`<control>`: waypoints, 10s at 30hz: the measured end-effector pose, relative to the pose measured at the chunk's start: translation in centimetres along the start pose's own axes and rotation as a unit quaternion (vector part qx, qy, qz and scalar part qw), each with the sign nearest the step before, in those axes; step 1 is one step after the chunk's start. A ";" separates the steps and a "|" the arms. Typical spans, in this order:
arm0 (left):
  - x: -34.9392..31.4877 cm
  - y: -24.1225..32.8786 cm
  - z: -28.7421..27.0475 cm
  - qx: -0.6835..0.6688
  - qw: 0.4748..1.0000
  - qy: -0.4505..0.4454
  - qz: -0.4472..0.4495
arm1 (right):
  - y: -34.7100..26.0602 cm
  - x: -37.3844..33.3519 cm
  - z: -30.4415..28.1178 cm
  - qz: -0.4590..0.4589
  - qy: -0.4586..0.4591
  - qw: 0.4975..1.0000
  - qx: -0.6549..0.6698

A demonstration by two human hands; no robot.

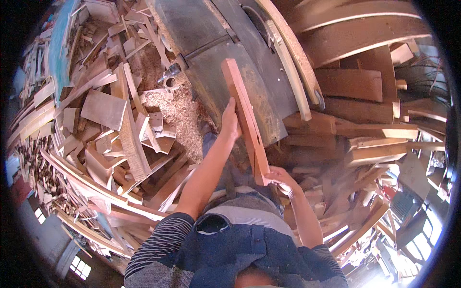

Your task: The person shapes wood planks by passing them through a jointer machine multiple times to smooth the edges.

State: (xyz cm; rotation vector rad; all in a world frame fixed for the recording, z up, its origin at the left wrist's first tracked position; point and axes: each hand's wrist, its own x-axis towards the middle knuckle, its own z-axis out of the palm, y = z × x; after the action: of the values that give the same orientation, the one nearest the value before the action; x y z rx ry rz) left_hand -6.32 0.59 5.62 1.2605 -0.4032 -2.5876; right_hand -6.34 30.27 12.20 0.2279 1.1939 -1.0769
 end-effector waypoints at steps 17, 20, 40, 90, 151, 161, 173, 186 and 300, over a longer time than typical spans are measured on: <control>-1.1 -0.5 -1.7 0.145 0.989 -0.013 0.033 | -2.1 -1.6 1.2 -0.095 -0.034 0.988 0.120; -1.5 -2.5 -0.6 0.161 0.987 0.010 0.011 | -1.2 -1.3 -0.9 -0.125 0.008 0.992 0.032; 1.1 5.8 0.2 0.013 0.996 -0.077 0.031 | -14.1 6.3 7.9 -0.328 0.073 0.930 -0.153; -14.2 -6.1 -27.3 0.397 0.824 0.389 0.112 | -40.9 45.2 19.0 -0.540 0.332 0.421 -0.648; -10.8 -5.0 -27.4 0.396 0.829 0.389 0.068 | -36.1 45.6 24.6 -0.558 0.320 0.436 -0.630; -14.0 -3.5 -30.2 0.345 0.842 0.405 0.084 | -43.5 49.3 25.2 -0.507 0.344 0.479 -0.628; -11.7 -2.3 -24.6 0.459 0.829 0.282 0.148 | -25.7 19.3 15.2 -0.278 0.031 0.955 -0.102; -6.3 0.7 -11.0 0.594 0.674 0.163 0.407 | -5.9 9.0 5.9 -0.369 0.170 0.787 -0.465; -10.7 5.4 -19.3 0.559 0.724 0.204 0.350 | -41.5 35.0 21.6 -0.271 0.017 0.877 -0.396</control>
State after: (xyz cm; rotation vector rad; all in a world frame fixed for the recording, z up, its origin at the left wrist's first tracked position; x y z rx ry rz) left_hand 15.91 -3.74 3.82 1.4383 -2.0342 -1.2261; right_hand -25.77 -24.61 7.43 -0.7715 1.6837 -0.9556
